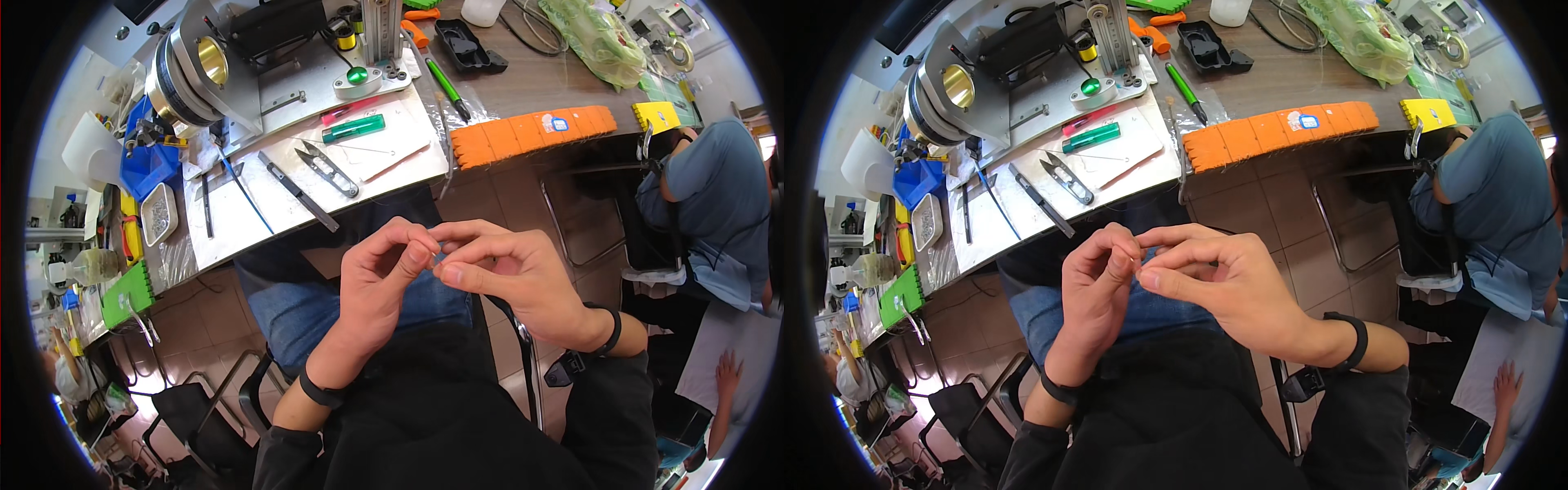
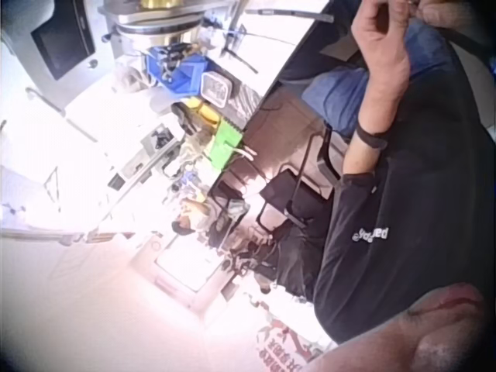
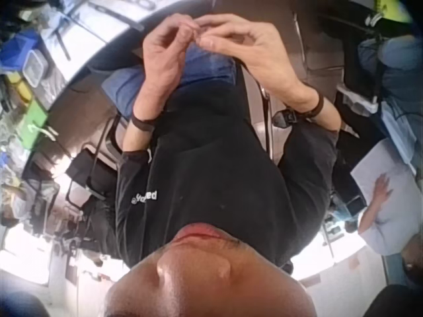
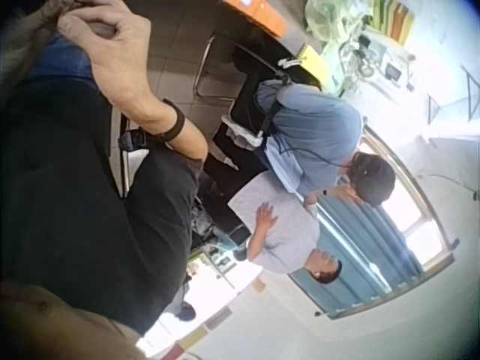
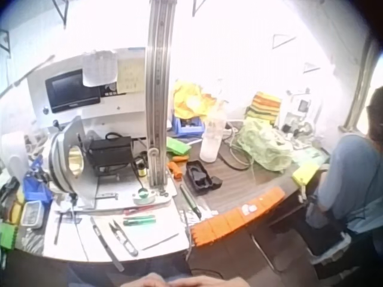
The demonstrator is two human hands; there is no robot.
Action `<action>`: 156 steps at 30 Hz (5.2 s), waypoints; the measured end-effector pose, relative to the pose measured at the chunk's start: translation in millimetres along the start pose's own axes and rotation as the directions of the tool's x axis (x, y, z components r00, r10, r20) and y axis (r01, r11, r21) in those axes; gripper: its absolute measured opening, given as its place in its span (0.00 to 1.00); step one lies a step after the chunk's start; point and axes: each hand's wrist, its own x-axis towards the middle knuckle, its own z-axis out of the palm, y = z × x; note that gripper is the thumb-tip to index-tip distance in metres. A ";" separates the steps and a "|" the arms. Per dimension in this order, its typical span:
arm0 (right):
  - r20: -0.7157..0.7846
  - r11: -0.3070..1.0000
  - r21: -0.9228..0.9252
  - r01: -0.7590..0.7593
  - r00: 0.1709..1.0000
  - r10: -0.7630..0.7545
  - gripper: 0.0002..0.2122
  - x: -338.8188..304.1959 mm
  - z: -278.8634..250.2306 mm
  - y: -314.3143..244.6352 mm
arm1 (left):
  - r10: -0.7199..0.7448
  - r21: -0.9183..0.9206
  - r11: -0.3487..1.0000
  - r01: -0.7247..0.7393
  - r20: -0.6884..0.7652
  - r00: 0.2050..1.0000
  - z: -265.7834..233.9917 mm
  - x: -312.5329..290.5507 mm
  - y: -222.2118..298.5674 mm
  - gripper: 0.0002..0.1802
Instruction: Assembling and gluing small components using a precision fixture and tweezers.
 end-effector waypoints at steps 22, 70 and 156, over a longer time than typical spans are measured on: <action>0.192 0.996 -0.071 -0.052 0.979 0.065 0.07 26.2 -17.0 -22.5 | -0.460 -0.151 0.885 0.441 -0.137 0.877 -23.1 2.4 32.3 0.25; 0.289 0.961 -0.229 0.157 0.953 -0.087 0.05 18.0 -2.2 -51.5 | -0.477 -0.227 0.864 0.450 -0.082 0.875 -34.9 -13.4 25.8 0.20; 0.219 0.939 -0.264 0.218 0.962 -0.162 0.06 19.2 18.3 -9.0 | 0.140 0.322 0.939 -0.124 -0.027 0.990 -18.4 -24.8 40.4 0.05</action>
